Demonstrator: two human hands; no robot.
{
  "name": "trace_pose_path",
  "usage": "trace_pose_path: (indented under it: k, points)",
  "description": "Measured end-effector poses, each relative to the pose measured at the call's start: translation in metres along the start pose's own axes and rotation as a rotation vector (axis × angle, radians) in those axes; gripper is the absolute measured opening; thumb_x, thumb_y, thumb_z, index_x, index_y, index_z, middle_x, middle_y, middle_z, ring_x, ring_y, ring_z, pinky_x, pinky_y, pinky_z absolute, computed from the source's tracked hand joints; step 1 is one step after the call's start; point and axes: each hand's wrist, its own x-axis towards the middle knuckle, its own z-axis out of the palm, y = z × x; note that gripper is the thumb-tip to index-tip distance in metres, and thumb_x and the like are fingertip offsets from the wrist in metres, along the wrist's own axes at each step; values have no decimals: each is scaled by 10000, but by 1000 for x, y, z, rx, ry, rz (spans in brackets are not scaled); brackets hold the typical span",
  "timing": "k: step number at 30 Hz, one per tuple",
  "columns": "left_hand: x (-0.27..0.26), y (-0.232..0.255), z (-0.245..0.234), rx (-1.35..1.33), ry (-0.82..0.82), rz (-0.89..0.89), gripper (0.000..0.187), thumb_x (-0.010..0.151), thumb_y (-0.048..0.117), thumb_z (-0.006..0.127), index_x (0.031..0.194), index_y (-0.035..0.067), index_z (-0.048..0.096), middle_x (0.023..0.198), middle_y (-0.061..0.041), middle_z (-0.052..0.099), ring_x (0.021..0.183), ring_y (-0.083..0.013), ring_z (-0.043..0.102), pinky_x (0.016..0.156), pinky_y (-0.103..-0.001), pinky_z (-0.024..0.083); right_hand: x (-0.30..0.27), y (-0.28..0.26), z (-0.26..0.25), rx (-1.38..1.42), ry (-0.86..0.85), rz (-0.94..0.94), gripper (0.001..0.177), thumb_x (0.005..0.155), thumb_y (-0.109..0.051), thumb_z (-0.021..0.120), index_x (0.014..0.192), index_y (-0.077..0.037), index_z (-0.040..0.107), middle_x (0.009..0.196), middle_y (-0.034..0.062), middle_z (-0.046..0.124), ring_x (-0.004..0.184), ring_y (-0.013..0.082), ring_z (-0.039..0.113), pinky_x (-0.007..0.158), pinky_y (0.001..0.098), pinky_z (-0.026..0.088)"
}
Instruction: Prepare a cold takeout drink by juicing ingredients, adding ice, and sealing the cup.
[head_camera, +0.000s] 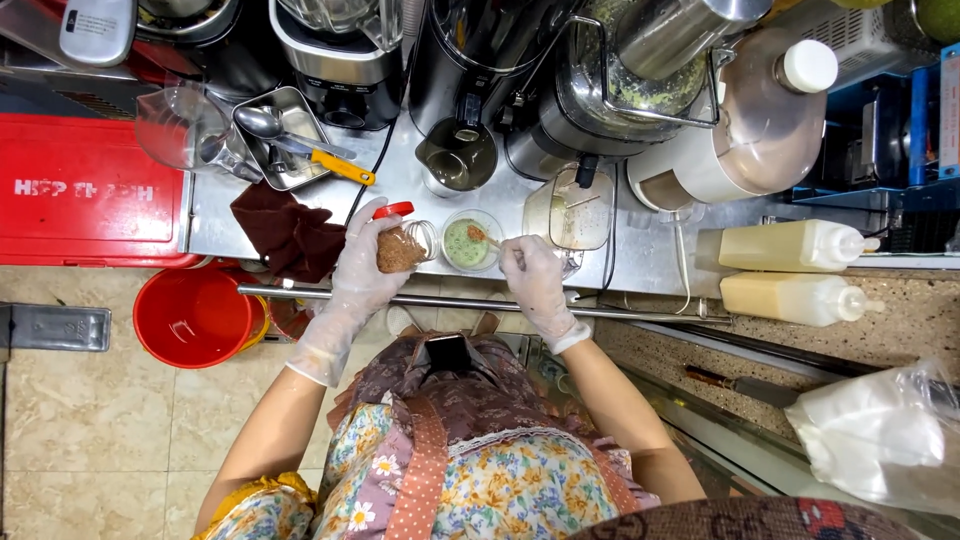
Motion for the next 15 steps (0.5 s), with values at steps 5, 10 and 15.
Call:
trace_pose_path:
  k: [5,10,15]
  points:
    - [-5,0,-5,7,42,-69,651,696,104,887,1268,27,586,1533,-152,431,1323,-326,548,1067,-359,500,3,-38,-8,-451,93,-694,123,836,18,756,927,-4,676,783,119,590,722,323,623,656,414,507]
    - [-6,1,2,59,21,-16,651,696,90,886,1270,35,584,1539,-164,425,1348,-346,526,1112,-372,473,-5,-78,-23,-217,45,-592,104,865,20,752,929,-16,679,814,89,625,701,222,642,615,337,522]
    - [-4,51,6,-79,-109,29,684,637,72,882,1253,78,586,1536,-157,438,1370,-340,520,1142,-383,456,1,-114,-34,-69,-234,-492,163,862,-81,806,1006,-34,747,802,66,642,687,150,617,613,309,492]
